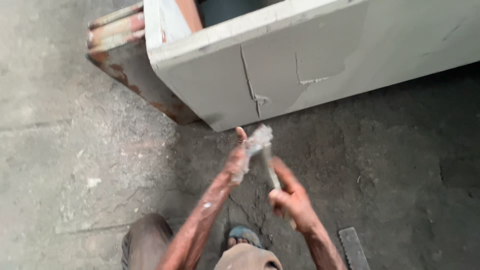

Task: The person kneels and uses a putty knife to apply white filler to the lower side panel of a white cabinet, smoothing the surface repeatedly.

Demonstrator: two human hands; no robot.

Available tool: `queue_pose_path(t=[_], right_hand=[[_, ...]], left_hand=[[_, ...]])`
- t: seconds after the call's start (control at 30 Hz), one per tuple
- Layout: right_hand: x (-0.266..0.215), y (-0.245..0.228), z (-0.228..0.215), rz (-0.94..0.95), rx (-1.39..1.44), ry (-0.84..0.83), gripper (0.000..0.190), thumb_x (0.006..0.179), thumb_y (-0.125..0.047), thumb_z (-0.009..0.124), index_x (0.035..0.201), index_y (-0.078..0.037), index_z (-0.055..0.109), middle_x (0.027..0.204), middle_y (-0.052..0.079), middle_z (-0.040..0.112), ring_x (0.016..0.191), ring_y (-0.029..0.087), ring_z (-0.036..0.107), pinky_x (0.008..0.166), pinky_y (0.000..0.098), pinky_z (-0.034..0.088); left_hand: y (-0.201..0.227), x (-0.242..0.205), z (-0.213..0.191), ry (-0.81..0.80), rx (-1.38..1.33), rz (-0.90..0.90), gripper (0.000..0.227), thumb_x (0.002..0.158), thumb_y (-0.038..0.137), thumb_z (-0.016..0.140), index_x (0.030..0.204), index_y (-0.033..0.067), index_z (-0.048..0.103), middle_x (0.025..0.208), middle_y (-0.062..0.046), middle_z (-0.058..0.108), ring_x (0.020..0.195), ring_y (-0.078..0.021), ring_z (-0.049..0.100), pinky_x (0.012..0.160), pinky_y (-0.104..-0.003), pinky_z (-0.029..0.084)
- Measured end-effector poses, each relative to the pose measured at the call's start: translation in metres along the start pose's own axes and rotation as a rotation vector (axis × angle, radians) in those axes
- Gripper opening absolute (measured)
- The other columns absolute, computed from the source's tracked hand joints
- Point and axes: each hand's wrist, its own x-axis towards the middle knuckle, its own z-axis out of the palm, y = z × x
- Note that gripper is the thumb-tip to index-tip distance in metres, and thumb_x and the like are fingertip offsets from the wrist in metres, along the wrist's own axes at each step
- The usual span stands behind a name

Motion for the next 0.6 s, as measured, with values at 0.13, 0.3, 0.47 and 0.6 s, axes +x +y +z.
queue_pose_path(t=[0.13,0.3,0.47,0.6], right_hand=[[-0.001,-0.013,-0.001,0.065,-0.259,-0.248,0.077,0.080,-0.024,0.071,0.154,-0.016,0.053,0.156,0.008,0.051,0.081,0.013,0.061,0.061,0.0272,0.052],[0.042,-0.059,-0.048,-0.224,-0.435,0.100,0.089,0.078,-0.025,0.073,0.161,-0.013,0.043,0.145,0.025,0.057,0.106,0.028,0.057,0.075,0.0343,0.058],[0.132,-0.116,-0.104,-0.900,-1.206,0.581,0.086,0.093,-0.006,0.075,0.169,-0.004,0.034,0.172,0.023,0.030,0.159,0.039,0.040,0.121,0.0475,0.057],[0.179,-0.127,-0.141,-1.095,-1.326,0.608,0.091,0.095,-0.005,0.084,0.169,-0.011,0.031,0.175,0.014,0.021,0.159,0.032,0.035,0.120,0.0442,0.054]], left_hand=[[0.010,0.019,-0.017,-0.081,-0.889,-0.063,0.125,0.085,0.091,0.026,0.156,-0.0117,0.027,0.161,-0.029,0.037,0.152,-0.0392,0.034,0.126,-0.049,0.019],[0.011,0.000,-0.053,0.175,-0.736,0.067,0.109,0.093,0.077,0.042,0.157,-0.0110,0.030,0.164,-0.027,0.038,0.152,-0.0357,0.039,0.129,-0.047,0.028],[-0.027,-0.045,-0.051,0.284,-0.535,-0.217,0.090,0.096,0.062,0.048,0.155,-0.0042,0.036,0.158,-0.023,0.046,0.145,-0.0330,0.047,0.123,-0.043,0.033],[-0.062,-0.074,-0.070,0.380,-0.616,-0.297,0.085,0.096,0.057,0.050,0.153,-0.0058,0.040,0.157,-0.022,0.050,0.145,-0.0318,0.049,0.122,-0.041,0.034]])
